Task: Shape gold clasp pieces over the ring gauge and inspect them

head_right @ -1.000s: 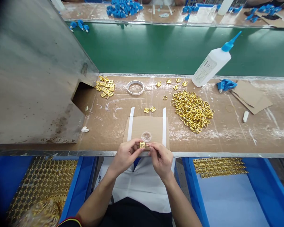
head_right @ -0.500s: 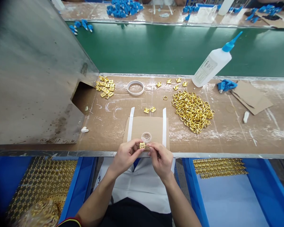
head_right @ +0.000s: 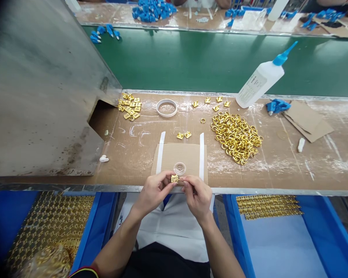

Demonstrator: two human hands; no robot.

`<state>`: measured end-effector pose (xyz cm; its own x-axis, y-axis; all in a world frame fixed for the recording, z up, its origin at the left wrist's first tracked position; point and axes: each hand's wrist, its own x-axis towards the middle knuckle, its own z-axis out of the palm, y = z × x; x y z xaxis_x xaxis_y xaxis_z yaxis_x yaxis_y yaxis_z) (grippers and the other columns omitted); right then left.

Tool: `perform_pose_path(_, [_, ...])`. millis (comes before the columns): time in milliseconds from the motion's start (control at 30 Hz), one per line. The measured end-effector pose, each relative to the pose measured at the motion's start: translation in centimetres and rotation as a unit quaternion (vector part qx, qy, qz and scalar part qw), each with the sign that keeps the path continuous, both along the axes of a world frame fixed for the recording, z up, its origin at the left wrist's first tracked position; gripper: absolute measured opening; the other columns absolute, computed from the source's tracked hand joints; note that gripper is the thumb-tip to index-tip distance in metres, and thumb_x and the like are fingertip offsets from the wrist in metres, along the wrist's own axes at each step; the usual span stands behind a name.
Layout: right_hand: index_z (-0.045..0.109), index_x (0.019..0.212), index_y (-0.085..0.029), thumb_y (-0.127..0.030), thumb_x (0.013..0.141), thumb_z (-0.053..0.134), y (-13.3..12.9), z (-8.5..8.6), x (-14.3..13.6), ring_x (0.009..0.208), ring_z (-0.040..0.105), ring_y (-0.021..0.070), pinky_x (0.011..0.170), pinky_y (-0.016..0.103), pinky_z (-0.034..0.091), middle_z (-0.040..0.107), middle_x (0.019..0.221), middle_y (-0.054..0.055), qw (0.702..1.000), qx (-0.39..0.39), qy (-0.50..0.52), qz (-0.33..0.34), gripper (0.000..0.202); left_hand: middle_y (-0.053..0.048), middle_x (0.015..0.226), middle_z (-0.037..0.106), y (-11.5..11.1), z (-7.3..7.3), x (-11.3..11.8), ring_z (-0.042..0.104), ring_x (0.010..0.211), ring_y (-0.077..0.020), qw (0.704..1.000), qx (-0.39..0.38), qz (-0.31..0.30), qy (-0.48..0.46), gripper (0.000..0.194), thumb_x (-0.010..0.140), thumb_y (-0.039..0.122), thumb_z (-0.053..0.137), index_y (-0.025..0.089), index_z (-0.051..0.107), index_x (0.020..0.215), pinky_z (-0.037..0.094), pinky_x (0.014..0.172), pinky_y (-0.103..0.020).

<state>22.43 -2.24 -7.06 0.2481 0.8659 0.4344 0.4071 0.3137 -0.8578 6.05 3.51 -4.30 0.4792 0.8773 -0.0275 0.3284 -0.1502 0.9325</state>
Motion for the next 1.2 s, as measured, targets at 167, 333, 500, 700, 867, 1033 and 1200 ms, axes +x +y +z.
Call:
perform_pose_path(167, [0.071, 0.103, -0.023, -0.015, 0.098, 0.057, 0.1, 0.2, -0.1, 0.052, 0.066, 0.0113, 0.047, 0.021, 0.057, 0.077, 0.091, 0.005, 1.0, -0.001, -0.008, -0.006, 0.016, 0.004, 0.064, 0.06, 0.0, -0.1, 0.0, 0.051, 0.052, -0.0113, 1.0, 0.001, 0.0, 0.004, 0.019, 0.092, 0.023, 0.061, 0.017, 0.069, 0.109, 0.042, 0.055, -0.022])
perform_pose_path(333, [0.07, 0.103, -0.023, -0.014, 0.098, 0.057, 0.1, 0.3, -0.1, 0.052, 0.066, 0.0116, 0.046, 0.022, 0.057, 0.077, 0.091, 0.005, 1.0, 0.0, -0.011, -0.009, 0.017, 0.003, 0.064, 0.06, 0.0, -0.1, 0.0, 0.051, 0.052, -0.0116, 1.0, -0.007, 0.0, 0.007, 0.02, 0.092, 0.023, 0.061, 0.017, 0.069, 0.11, 0.042, 0.053, -0.022])
perform_pose_path(500, [0.07, 0.101, -0.023, -0.017, 0.099, 0.056, 0.0, 0.3, -0.1, 0.052, 0.066, 0.0125, 0.046, 0.023, 0.057, 0.077, 0.09, 0.005, 1.0, -0.007, -0.014, -0.007, 0.015, 0.003, 0.065, 0.061, -0.1, -0.1, 0.0, 0.051, 0.053, -0.0117, 1.0, -0.014, 0.002, 0.006, 0.02, 0.092, 0.023, 0.062, 0.017, 0.069, 0.11, 0.041, 0.052, -0.021])
perform_pose_path(700, [0.07, 0.102, -0.024, -0.014, 0.099, 0.056, 0.0, 0.4, -0.1, 0.053, 0.066, 0.0117, 0.048, 0.023, 0.057, 0.077, 0.092, 0.005, 1.0, -0.006, -0.006, -0.002, 0.017, 0.003, 0.065, 0.062, -0.1, 0.0, 0.0, 0.051, 0.052, -0.0114, 1.0, -0.005, 0.005, 0.004, 0.019, 0.091, 0.022, 0.063, 0.017, 0.07, 0.108, 0.042, 0.054, -0.022])
perform_pose_path(867, [0.068, 0.103, -0.023, -0.015, 0.1, 0.055, 0.0, 0.4, -0.2, 0.052, 0.064, 0.0113, 0.044, 0.022, 0.055, 0.075, 0.092, 0.006, 1.0, 0.011, 0.016, -0.001, 0.015, 0.003, 0.066, 0.062, 0.0, -0.2, 0.0, 0.051, 0.052, -0.0113, 1.0, -0.003, 0.004, 0.0, 0.02, 0.091, 0.022, 0.062, 0.017, 0.069, 0.109, 0.042, 0.053, -0.021])
perform_pose_path(1033, [0.069, 0.099, -0.023, -0.016, 0.099, 0.058, 1.1, 1.0, 0.1, 0.049, 0.06, 0.0092, 0.039, 0.022, 0.052, 0.068, 0.094, 0.005, 0.998, 0.029, 0.02, -0.053, 0.014, 0.003, 0.066, 0.062, 0.0, -0.1, 0.0, 0.051, 0.052, -0.0112, 1.0, -0.007, 0.003, 0.002, 0.021, 0.092, 0.022, 0.062, 0.018, 0.069, 0.11, 0.042, 0.052, -0.021])
perform_pose_path(1200, [0.073, 0.097, -0.024, -0.017, 0.096, 0.062, 2.4, 1.4, 0.3, 0.064, 0.066, 0.0157, 0.054, 0.029, 0.057, 0.066, 0.086, 0.004, 0.995, 0.008, -0.068, -0.07, 0.014, 0.003, 0.066, 0.06, -0.1, 0.0, -0.1, 0.047, 0.051, -0.0108, 1.0, -0.006, 0.0, -0.004, 0.02, 0.091, 0.021, 0.06, 0.019, 0.069, 0.109, 0.039, 0.051, -0.021])
